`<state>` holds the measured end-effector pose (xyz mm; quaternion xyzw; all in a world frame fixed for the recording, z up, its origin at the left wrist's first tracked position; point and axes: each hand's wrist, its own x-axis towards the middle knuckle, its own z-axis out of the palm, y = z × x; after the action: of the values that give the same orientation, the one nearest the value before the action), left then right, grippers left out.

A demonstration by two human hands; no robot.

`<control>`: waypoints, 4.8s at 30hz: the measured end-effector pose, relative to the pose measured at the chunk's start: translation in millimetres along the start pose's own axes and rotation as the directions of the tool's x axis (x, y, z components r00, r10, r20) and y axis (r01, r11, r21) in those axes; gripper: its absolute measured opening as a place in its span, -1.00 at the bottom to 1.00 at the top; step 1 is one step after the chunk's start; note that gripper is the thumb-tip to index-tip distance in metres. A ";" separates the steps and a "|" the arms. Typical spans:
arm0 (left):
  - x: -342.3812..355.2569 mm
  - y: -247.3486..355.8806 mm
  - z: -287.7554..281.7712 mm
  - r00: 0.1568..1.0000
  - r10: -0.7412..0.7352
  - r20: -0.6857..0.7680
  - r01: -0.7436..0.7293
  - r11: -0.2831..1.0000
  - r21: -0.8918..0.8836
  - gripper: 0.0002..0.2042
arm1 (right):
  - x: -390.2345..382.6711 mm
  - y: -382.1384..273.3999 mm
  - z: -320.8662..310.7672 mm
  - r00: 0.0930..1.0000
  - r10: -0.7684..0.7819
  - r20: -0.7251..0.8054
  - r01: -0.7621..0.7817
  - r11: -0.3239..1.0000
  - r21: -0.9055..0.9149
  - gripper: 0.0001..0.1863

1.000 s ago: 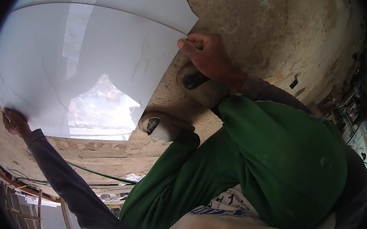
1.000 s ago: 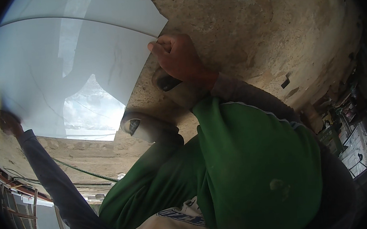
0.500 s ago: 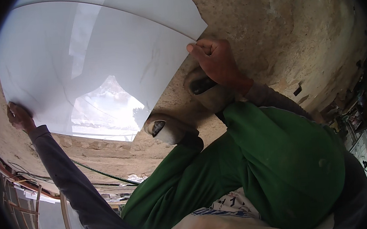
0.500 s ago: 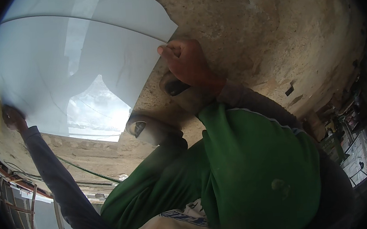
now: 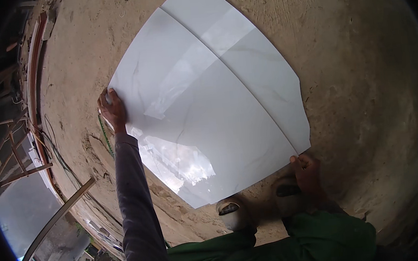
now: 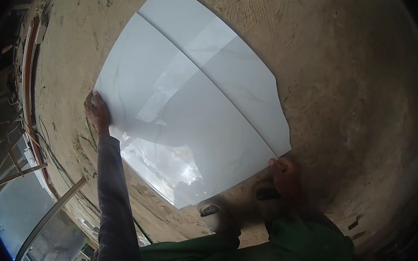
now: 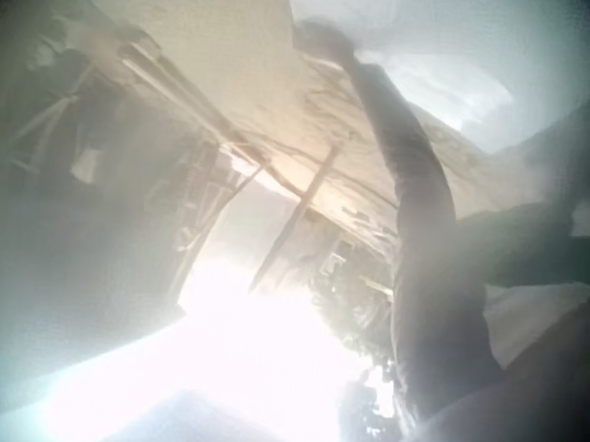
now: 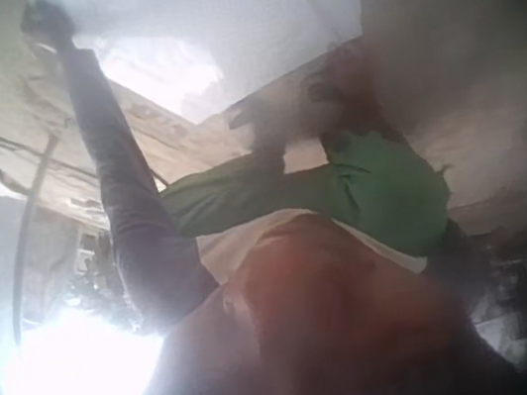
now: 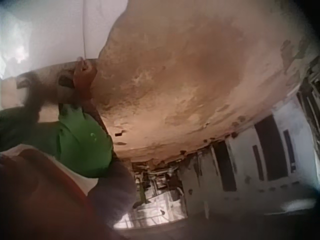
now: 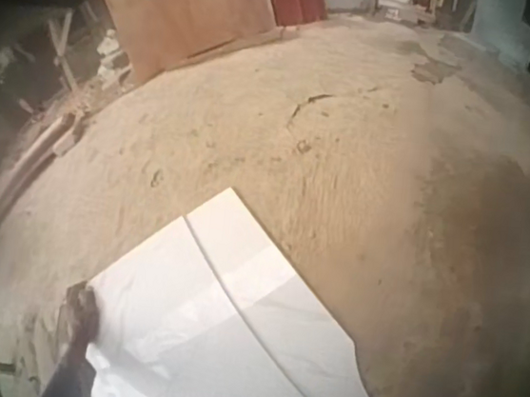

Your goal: The person measures a tile with a measuring tape, marks it with a pencil, then picks up and handles the tile and other tile pieces, eventually using an angle grinder to cut the tile while holding it by hand.

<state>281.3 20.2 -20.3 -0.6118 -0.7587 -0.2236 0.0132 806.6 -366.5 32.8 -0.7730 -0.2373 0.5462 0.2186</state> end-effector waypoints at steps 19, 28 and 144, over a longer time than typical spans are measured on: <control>-9.9 -1.0 6.4 0.941 -0.327 -0.083 0.331 0.943 0.046 -0.20 | 6.2 8.9 -6.4 0.998 -0.064 -0.004 0.063 0.997 -0.044 -0.62; -10.7 13.3 2.8 0.949 -0.311 -0.048 0.313 0.950 0.020 -0.20 | 5.7 9.0 -10.4 0.998 -0.052 0.027 0.053 0.998 -0.038 -0.65; 73.6 176.5 88.4 0.945 0.186 0.269 -0.161 0.981 -0.111 -0.56 | 1.4 9.2 10.3 0.975 -0.170 -0.141 0.157 0.983 -0.096 -0.59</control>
<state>450.1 146.3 -21.2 -0.7014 -0.6857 -0.1666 -0.1006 798.4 -372.2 23.1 -0.7979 -0.3061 0.4569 0.2469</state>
